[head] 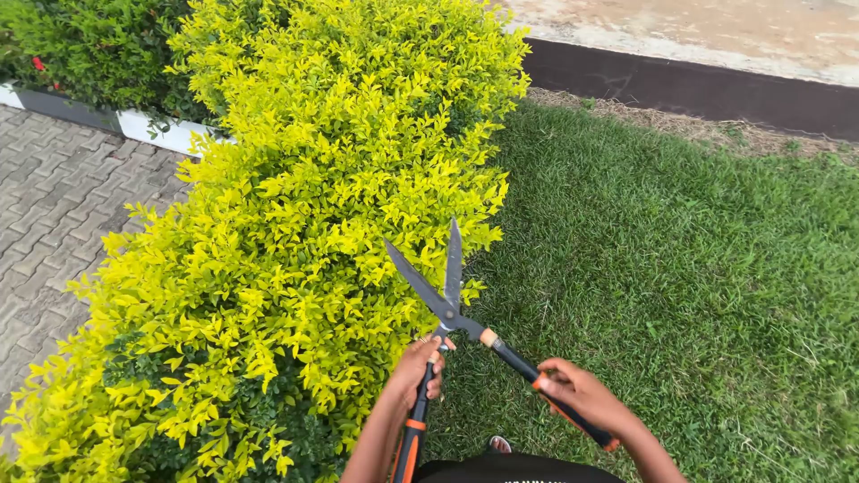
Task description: Trimming a decorative garden hedge with large handheld garden shears.
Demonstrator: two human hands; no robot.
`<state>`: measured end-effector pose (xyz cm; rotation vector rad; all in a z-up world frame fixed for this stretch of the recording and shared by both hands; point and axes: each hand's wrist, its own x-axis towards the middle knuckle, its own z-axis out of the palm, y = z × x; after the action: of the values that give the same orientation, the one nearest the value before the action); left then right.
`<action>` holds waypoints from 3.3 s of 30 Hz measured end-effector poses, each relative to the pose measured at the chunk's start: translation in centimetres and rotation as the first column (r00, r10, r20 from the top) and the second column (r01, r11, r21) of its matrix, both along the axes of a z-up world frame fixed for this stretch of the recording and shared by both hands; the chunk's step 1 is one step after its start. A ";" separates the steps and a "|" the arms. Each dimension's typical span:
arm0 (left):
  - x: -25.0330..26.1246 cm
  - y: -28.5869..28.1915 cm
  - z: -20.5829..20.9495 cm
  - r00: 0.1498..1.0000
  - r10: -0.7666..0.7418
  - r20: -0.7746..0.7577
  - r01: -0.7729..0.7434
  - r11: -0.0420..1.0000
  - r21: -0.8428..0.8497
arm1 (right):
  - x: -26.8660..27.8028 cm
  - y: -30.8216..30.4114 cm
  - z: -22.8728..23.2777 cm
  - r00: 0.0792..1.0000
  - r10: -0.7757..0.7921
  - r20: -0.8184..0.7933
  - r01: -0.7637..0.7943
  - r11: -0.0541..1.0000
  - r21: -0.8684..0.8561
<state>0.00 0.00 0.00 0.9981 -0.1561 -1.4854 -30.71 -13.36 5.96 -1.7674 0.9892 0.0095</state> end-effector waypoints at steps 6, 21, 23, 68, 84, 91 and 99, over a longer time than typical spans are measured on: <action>-0.6 -1.6 1.9 0.999 -0.028 0.047 0.032 0.995 -0.093 | 1.6 -1.5 -0.1 0.978 0.151 -0.141 -0.156 0.987 -0.023; -5.9 -5.2 2.8 0.987 0.115 0.115 -0.085 0.969 -0.232 | -0.6 -3.3 -0.9 0.924 -0.095 0.371 -0.060 0.921 0.385; -6.3 -5.0 3.5 0.985 0.119 0.126 -0.088 0.970 -0.228 | -0.8 -3.4 -0.4 0.920 -0.086 0.382 -0.067 0.926 0.371; 6.9 -17.6 6.6 0.972 0.013 0.235 0.023 0.989 -0.149 | 20.9 -14.6 3.9 0.814 -0.354 0.461 0.050 0.832 0.552; 9.7 -17.3 4.9 0.907 0.002 0.422 0.037 0.996 -0.086 | 21.6 -18.0 2.7 0.750 -0.443 0.490 -0.035 0.714 0.699; 4.3 -8.5 5.6 0.774 -0.253 0.581 0.232 0.966 0.112 | 19.6 -21.7 1.7 0.772 -0.420 0.478 -0.051 0.708 0.705; -4.5 -9.9 1.3 0.965 -0.101 0.243 0.104 0.995 -0.003 | 15.8 -23.4 2.5 0.818 -0.389 0.424 0.032 0.766 0.642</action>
<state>-4.45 -9.93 1.27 1.1720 -0.4001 -1.4488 -14.88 -36.72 8.50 -0.9487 0.6589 -0.2788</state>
